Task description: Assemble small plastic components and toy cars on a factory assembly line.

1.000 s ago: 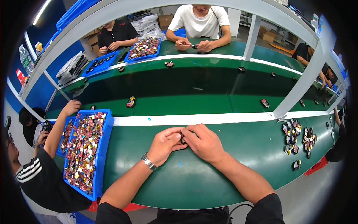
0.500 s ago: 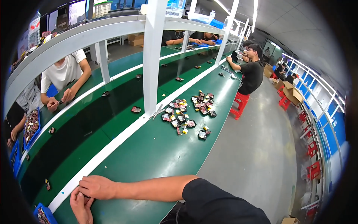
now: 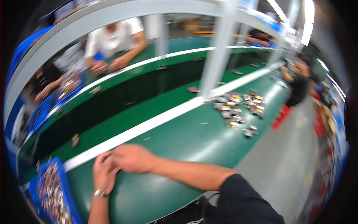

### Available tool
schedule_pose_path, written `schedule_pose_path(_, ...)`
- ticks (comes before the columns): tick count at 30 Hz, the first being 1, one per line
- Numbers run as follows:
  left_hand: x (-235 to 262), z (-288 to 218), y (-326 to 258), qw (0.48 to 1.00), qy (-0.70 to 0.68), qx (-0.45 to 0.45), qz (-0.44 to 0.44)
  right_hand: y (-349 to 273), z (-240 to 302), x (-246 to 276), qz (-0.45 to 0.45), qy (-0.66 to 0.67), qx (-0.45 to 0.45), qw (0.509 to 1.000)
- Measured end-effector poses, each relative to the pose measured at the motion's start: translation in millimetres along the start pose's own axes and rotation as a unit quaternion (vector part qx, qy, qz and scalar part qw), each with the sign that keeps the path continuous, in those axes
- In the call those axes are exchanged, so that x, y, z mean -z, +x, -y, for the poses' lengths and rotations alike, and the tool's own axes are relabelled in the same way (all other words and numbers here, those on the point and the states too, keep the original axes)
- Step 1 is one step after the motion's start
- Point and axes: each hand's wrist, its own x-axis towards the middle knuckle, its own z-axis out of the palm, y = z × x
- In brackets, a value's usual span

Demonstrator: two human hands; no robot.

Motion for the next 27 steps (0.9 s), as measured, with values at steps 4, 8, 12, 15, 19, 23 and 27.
schedule_pose_path(4,10,8,8,0.999,0.002,0.026,0.028,0,-1,12,0.062,0.034,-0.03,0.997)
schedule_pose_path(8,19,5,2,0.999,0.038,0.011,0.03,9,4,11,0.117,0.07,-0.046,0.99)
schedule_pose_path(12,18,-1,-1,0.997,0.071,0.01,0.023,11,5,7,0.136,0.07,-0.065,0.986)
schedule_pose_path(15,16,-2,1,0.997,0.073,0.012,0.031,12,6,9,0.126,0.063,-0.077,0.987)
schedule_pose_path(19,15,-4,1,0.994,0.1,0.023,0.023,15,7,11,0.11,0.082,-0.071,0.988)
schedule_pose_path(23,16,-2,1,0.994,0.1,0.027,0.029,12,0,11,0.105,0.107,-0.078,0.986)
schedule_pose_path(27,17,0,1,0.995,0.094,0.012,0.037,6,-8,10,0.132,0.166,-0.118,0.97)
